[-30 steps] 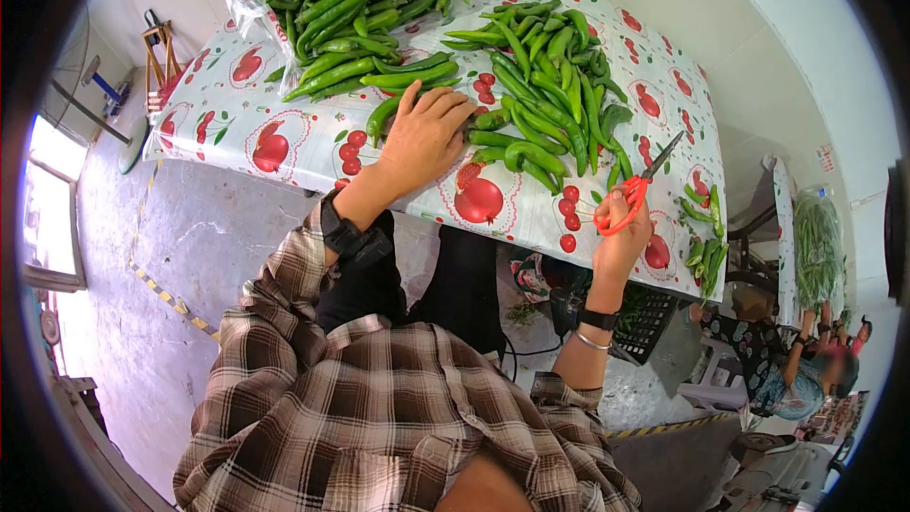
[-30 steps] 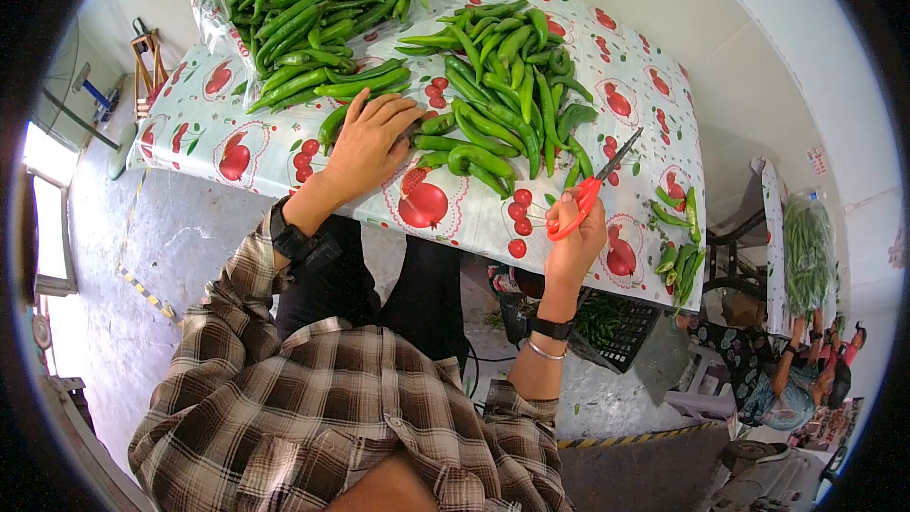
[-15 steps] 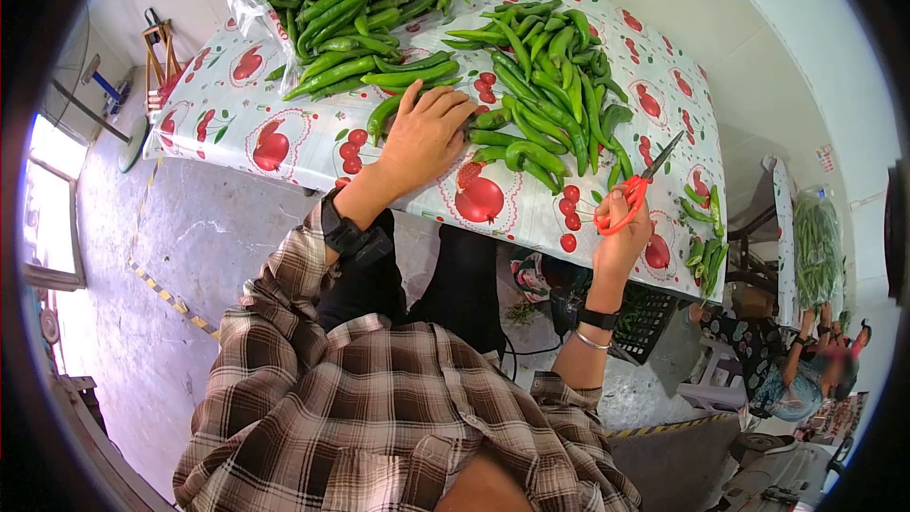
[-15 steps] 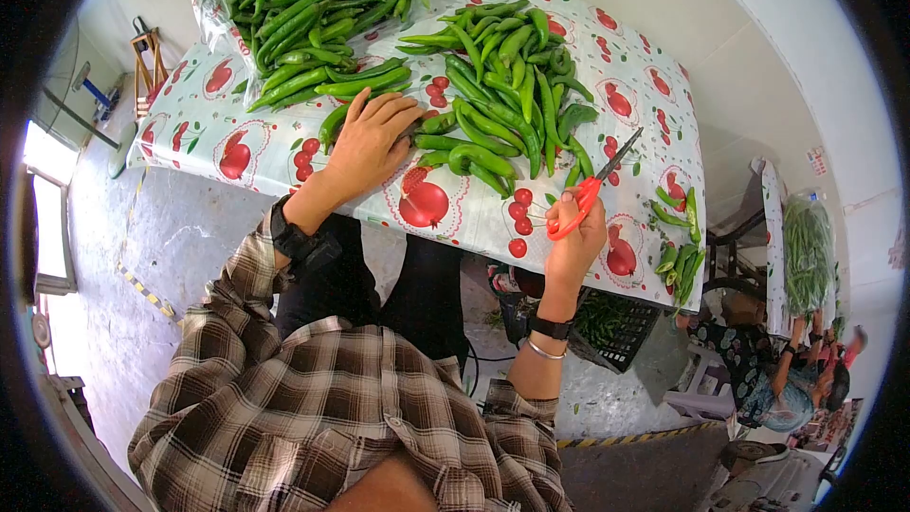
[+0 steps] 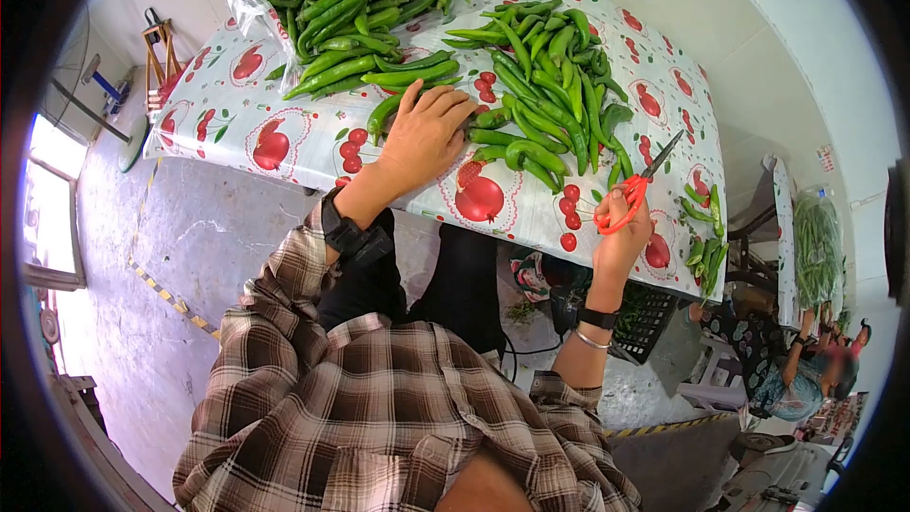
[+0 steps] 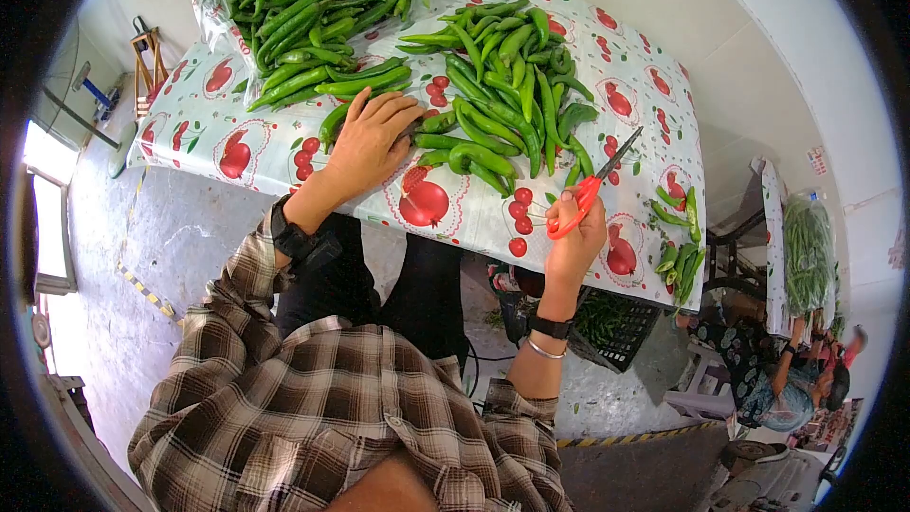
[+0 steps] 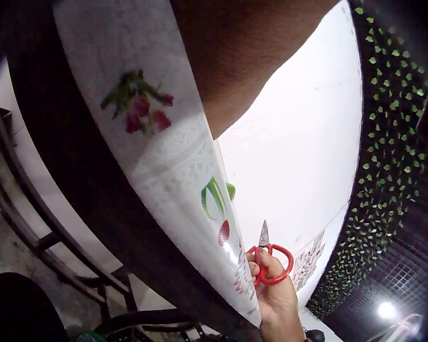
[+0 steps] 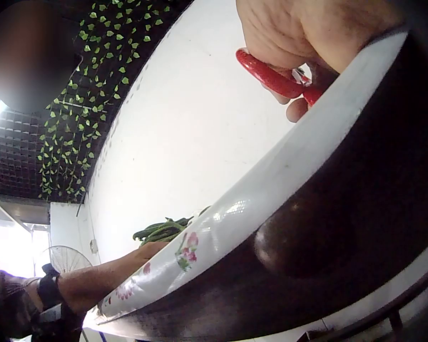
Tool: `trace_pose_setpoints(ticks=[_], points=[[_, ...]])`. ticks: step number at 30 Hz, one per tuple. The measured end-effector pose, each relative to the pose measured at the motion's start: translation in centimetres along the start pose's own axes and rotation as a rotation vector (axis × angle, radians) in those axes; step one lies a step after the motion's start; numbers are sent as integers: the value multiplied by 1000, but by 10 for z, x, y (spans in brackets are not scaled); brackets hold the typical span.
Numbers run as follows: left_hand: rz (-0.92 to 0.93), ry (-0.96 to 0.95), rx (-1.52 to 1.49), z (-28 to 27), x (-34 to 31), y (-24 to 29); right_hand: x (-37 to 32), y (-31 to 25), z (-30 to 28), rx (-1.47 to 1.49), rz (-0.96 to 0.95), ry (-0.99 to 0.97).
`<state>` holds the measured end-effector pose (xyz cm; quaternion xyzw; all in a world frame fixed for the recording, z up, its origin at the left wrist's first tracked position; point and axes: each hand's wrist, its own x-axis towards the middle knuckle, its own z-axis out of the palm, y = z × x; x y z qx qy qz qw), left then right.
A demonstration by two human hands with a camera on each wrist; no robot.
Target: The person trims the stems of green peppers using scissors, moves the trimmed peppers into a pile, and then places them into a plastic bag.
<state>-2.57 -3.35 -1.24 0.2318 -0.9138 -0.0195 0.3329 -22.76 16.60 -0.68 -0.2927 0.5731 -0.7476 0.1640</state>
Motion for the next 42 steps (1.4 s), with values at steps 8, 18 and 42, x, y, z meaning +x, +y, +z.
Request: trace_pose_setpoints(ticks=[8,18,42], points=[[-12,-26,9,0,0,1,0,-1,0,12,10,-2],[-42,-181,31,-3,7,11,0,-2,1,7,15,-6],[219,-225,-99,2,43,59,1,-1,2,-4,32,30]])
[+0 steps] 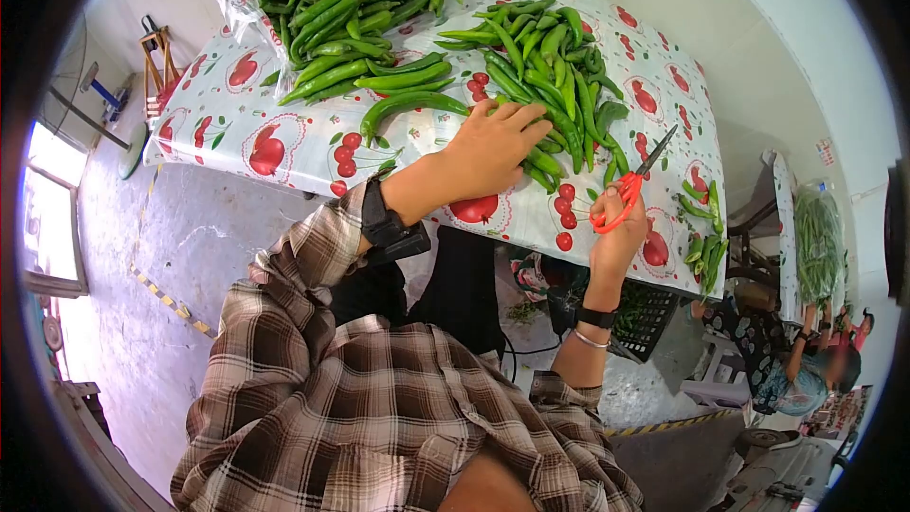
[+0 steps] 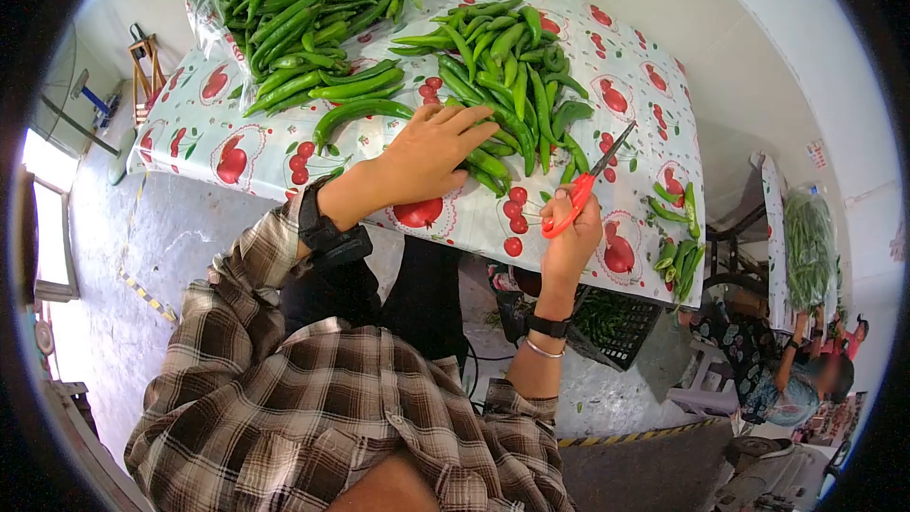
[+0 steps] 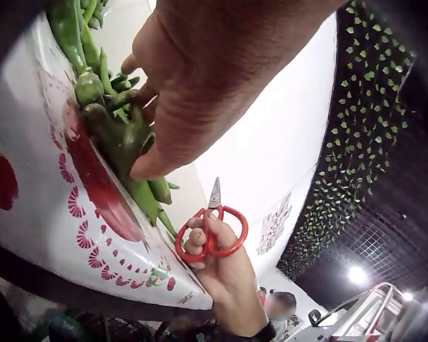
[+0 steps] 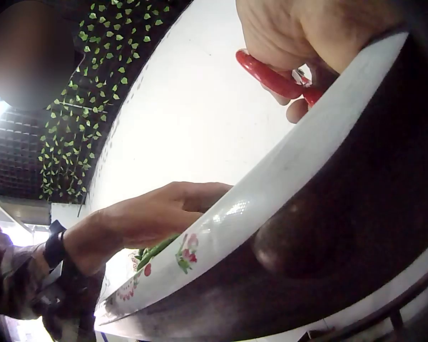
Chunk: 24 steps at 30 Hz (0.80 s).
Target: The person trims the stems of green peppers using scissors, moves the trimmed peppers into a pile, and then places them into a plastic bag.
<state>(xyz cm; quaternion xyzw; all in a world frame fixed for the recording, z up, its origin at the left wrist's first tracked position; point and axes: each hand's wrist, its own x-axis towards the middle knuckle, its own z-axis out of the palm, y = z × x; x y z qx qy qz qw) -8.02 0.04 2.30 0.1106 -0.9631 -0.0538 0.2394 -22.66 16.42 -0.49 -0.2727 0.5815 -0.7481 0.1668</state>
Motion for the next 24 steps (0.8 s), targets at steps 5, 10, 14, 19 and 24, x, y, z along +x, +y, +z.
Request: trace_pose_setpoints(ticks=[5,10,14,19,24], points=[[-43,-109,37,-4,8,6,-1,-1,0,1,3,-2],[-42,-192,149,-4,13,5,-1,-3,1,13,6,3],[-22,-138,151,1,12,3,-1,-1,0,-13,1,0],[-13,-125,75,4,10,4,-1,-3,1,-23,-8,3],[47,-31,6,2,3,8,-2,-2,1,-25,-2,-2]])
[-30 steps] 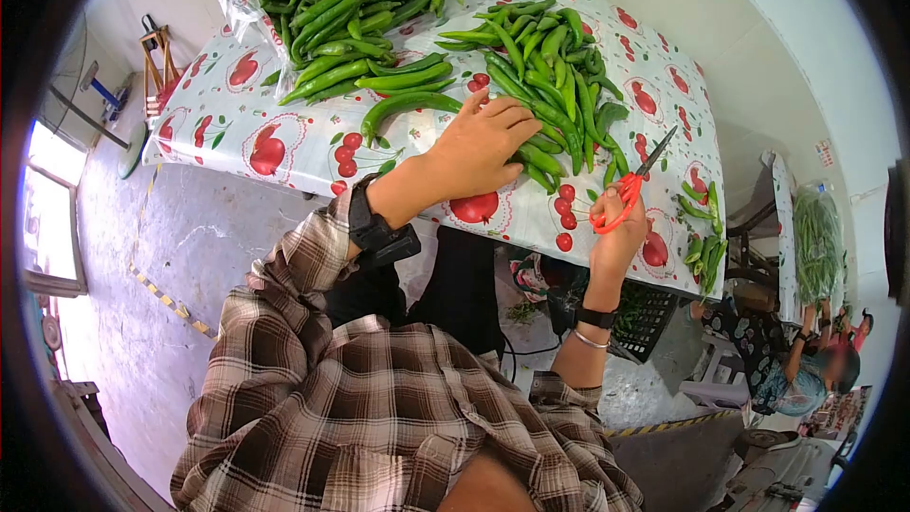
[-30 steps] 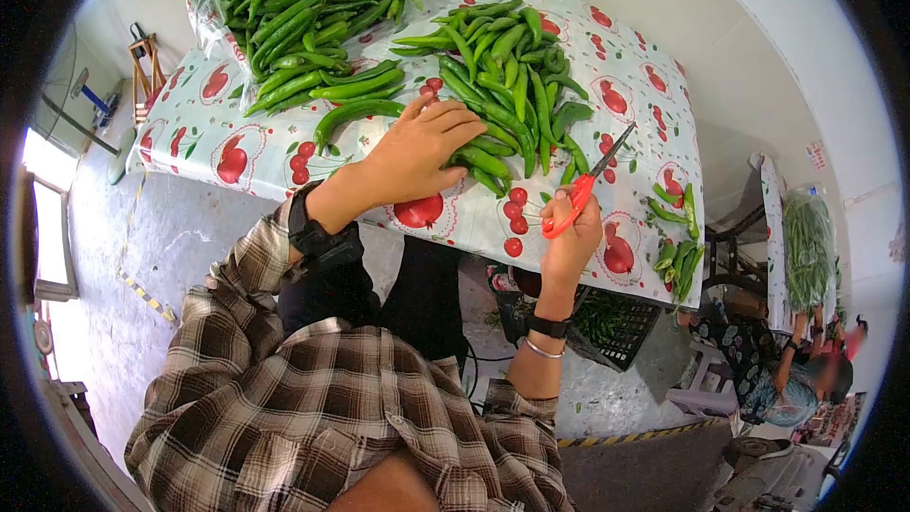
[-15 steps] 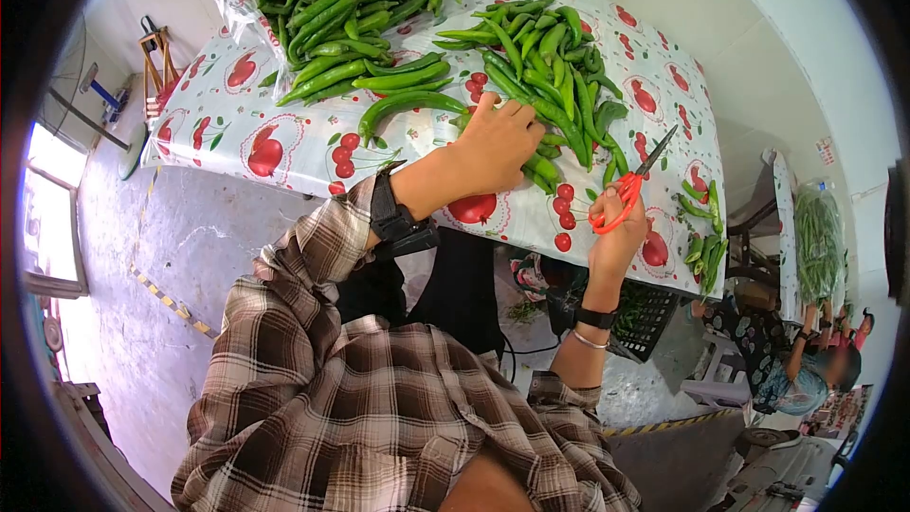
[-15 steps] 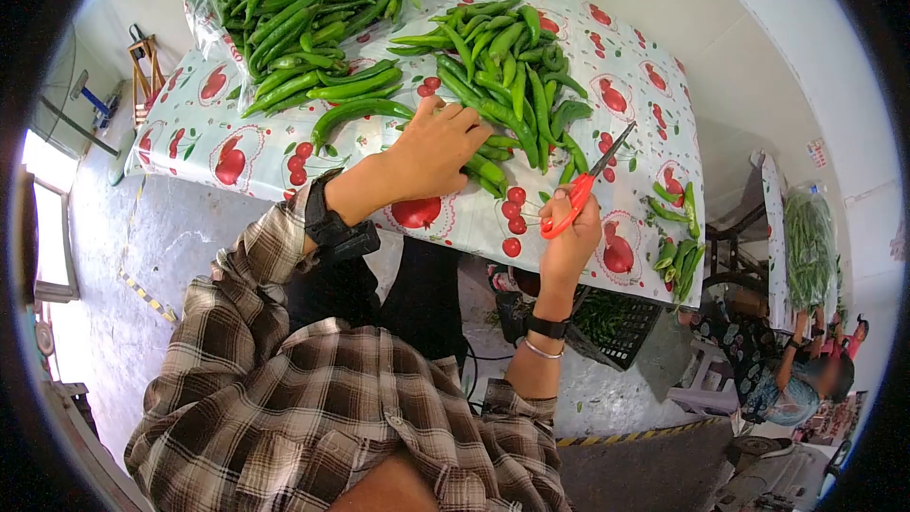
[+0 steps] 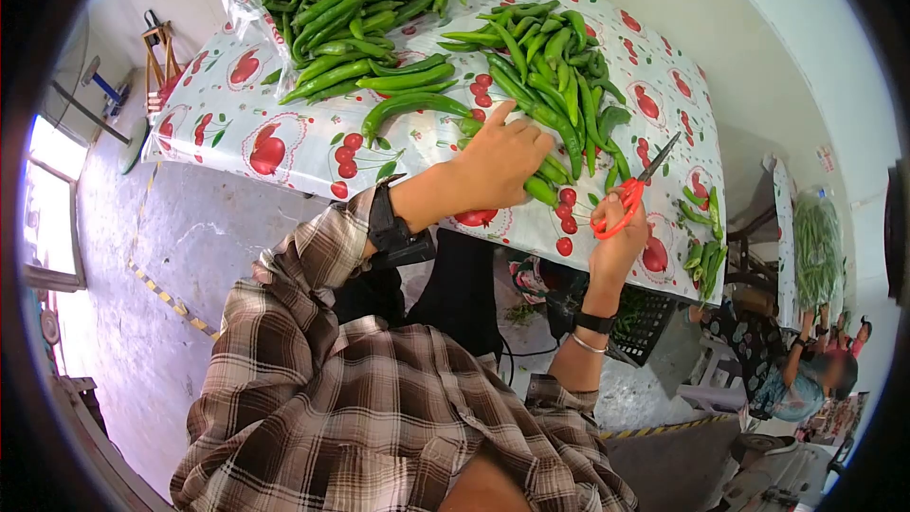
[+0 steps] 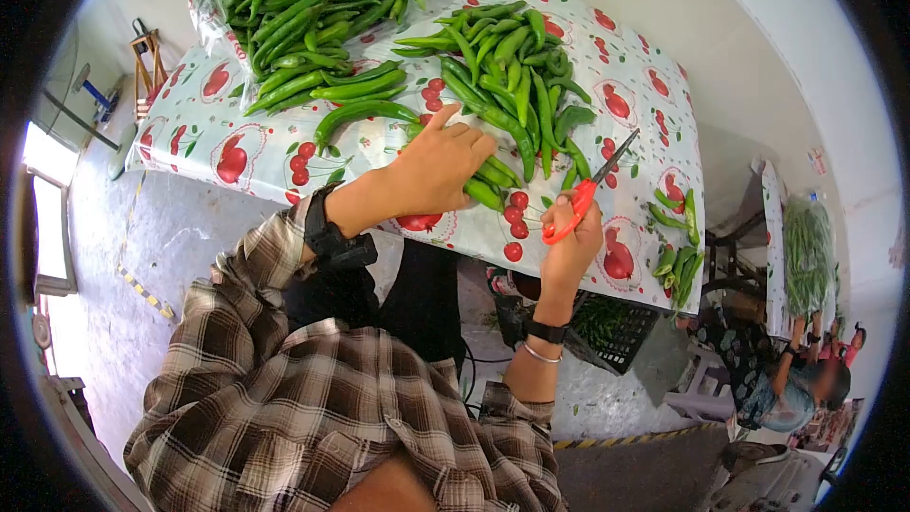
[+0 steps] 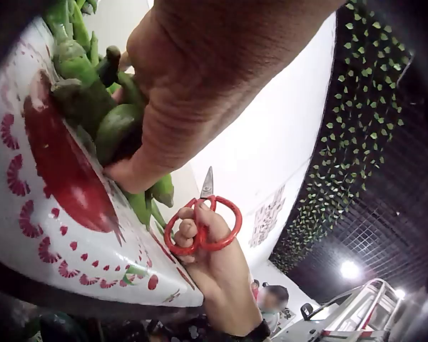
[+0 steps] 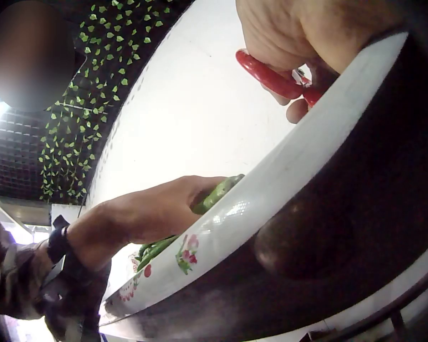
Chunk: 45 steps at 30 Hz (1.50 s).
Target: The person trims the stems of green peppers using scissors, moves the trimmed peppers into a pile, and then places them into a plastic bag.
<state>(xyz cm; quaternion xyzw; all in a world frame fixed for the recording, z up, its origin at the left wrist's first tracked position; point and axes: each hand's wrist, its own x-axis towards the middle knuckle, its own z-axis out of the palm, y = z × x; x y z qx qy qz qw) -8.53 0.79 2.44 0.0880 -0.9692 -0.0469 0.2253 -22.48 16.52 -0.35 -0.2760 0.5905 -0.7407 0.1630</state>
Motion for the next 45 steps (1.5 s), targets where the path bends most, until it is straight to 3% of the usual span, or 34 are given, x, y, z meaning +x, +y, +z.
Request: trace_pose_setpoints(ticks=[8,11,13,15,17,18,19,21,34,42,45], points=[[12,225,-162,-8,-10,-8,0,2,-2,14,-13,-16],[-101,260,-248,-29,-12,-16,1,3,-2,11,-13,-13],[-456,149,-672,-52,-13,-19,1,2,-2,9,-4,-5],[-466,255,-779,-50,-14,-35,1,1,-2,-1,-2,-20],[-521,378,-1089,-52,-15,-48,1,3,-3,8,-3,-21],[-540,461,-1035,-52,-16,-49,1,3,-3,16,-5,-20],[-541,462,-1034,-54,-18,-51,1,2,-2,16,-5,-21],[-587,448,-1362,-63,-22,-51,0,1,-1,-20,-3,-9],[-634,611,-1361,-55,-31,-78,0,2,-2,-5,-13,-15],[-687,575,-1478,-67,-34,-80,0,3,-2,-16,-25,-9],[-701,683,-1426,-67,-30,-84,0,3,-3,7,-6,-21]])
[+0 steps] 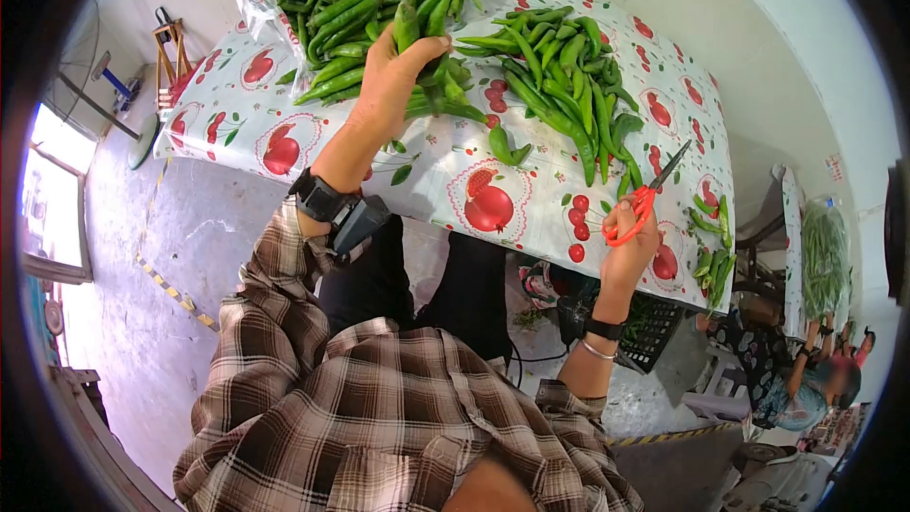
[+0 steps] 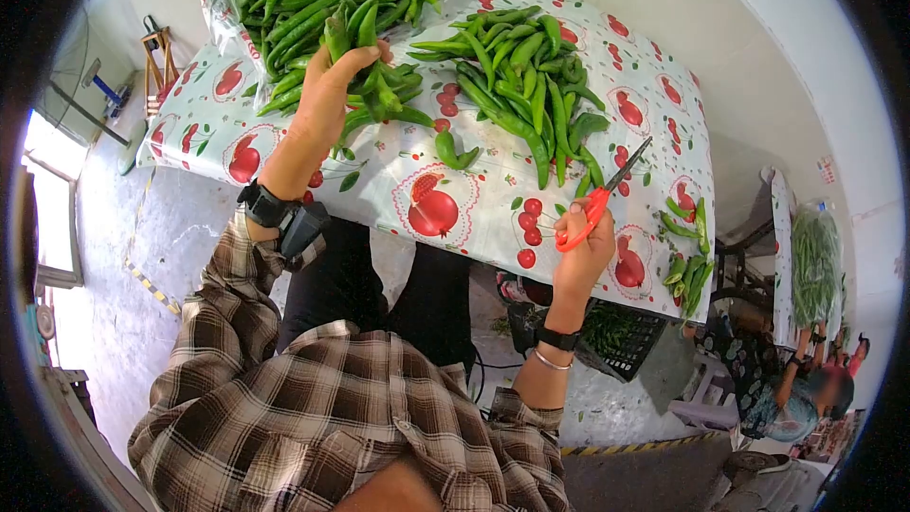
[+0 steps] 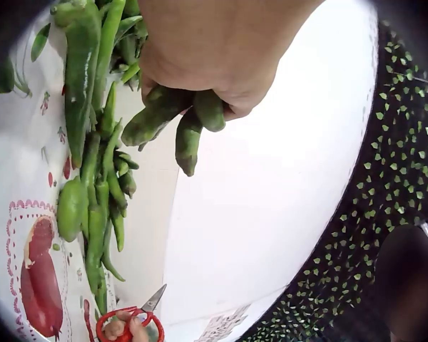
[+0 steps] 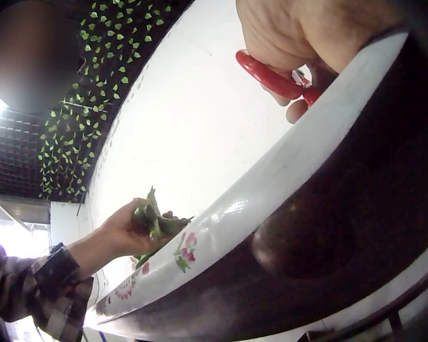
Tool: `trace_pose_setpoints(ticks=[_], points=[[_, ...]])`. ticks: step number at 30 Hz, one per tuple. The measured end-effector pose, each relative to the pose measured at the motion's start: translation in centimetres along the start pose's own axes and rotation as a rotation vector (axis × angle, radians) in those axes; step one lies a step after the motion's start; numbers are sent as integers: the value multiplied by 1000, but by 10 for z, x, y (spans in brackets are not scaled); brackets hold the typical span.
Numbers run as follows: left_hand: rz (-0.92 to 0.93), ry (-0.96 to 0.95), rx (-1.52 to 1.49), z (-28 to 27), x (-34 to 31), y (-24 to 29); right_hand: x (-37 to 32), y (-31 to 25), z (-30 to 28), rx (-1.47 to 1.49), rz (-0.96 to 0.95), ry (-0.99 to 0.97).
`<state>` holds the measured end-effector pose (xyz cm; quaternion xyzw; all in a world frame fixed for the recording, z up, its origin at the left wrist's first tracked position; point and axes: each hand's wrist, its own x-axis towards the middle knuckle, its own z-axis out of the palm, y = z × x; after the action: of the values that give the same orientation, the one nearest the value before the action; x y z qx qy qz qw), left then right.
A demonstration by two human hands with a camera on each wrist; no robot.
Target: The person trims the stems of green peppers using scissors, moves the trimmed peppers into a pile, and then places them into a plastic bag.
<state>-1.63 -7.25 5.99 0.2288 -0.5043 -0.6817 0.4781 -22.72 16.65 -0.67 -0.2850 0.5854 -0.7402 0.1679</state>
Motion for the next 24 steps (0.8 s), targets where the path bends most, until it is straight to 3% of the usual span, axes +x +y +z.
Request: trace_pose_setpoints(ticks=[2,3,4,6,10,14,24], points=[[311,89,502,-3,8,4,0,-1,1,-16,-1,4],[308,90,720,0,3,12,0,-2,1,-30,-3,7],[308,90,722,-1,4,12,0,-1,1,-29,-2,6],[476,-25,1233,-3,9,10,0,0,0,6,-8,1],[382,-167,1594,-12,17,-11,1,-1,1,10,-4,11],[222,-250,1711,-15,27,-18,0,1,0,-5,-4,10],[358,-235,1597,-14,15,-15,0,-2,1,-6,6,8]])
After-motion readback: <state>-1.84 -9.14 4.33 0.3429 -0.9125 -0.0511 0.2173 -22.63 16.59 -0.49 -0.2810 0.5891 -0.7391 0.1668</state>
